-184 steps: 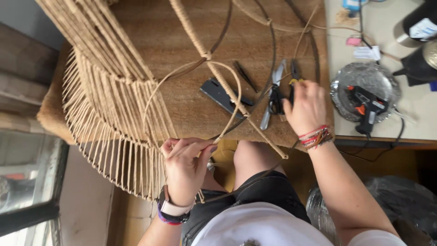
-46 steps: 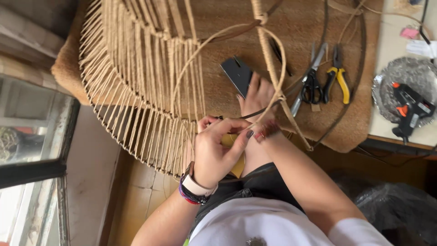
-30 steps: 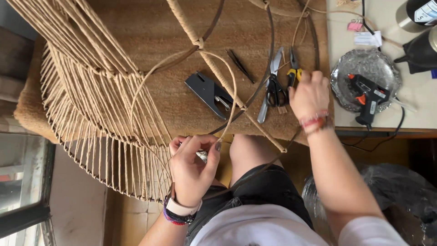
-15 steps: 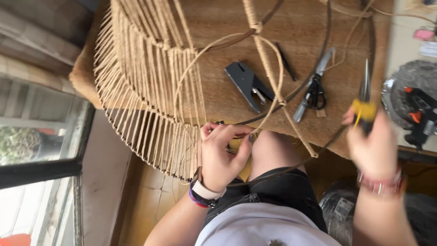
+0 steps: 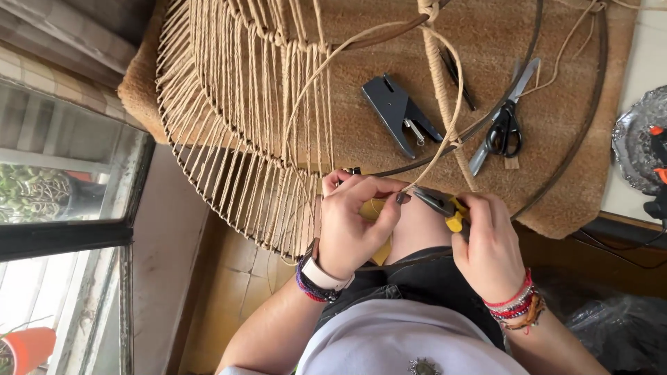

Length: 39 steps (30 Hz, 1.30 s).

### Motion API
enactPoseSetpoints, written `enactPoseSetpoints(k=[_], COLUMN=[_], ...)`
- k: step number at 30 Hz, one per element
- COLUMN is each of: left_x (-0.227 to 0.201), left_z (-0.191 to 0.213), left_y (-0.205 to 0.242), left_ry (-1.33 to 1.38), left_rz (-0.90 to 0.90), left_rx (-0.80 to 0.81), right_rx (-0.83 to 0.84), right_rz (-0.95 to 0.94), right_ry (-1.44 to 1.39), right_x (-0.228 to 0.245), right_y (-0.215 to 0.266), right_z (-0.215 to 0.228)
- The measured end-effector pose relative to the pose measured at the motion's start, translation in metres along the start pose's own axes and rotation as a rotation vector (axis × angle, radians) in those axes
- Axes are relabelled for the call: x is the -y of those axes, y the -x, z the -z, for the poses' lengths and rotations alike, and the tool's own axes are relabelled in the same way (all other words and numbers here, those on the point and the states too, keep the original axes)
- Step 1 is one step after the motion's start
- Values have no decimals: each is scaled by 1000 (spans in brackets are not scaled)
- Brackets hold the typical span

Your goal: Assembling a wicker lampshade by gluing and stapling rattan strands to a frame.

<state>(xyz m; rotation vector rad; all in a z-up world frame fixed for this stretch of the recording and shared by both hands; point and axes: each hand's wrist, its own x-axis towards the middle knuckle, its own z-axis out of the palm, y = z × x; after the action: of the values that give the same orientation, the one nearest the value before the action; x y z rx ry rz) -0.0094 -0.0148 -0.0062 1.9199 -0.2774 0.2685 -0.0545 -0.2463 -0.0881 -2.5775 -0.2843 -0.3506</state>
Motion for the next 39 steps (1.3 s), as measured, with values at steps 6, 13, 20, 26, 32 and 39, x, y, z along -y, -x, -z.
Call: enactPoseSetpoints(k=[6, 13, 20, 26, 32, 39], left_x=[5, 3, 2, -10, -10, -7], left_z=[0, 0, 3, 8, 9, 2], left_y=[0, -1, -2, -6, -7, -8], left_ry=[-2, -5, -29, -123, -189, -210], left_rz=[6, 16, 20, -24, -70, -63], left_rx=[18, 28, 55, 63, 75, 61], right_rx=[-53, 221, 737, 775, 404, 176], right_rz=[54, -130, -103, -26, -309, -566], right_ry=[156, 13, -726, -180, 178, 488], right_x=[13, 15, -7, -40, -105, -157], right_y=[-10, -15, -14, -2, -15, -92], right_z=[3, 10, 29, 51, 55, -8])
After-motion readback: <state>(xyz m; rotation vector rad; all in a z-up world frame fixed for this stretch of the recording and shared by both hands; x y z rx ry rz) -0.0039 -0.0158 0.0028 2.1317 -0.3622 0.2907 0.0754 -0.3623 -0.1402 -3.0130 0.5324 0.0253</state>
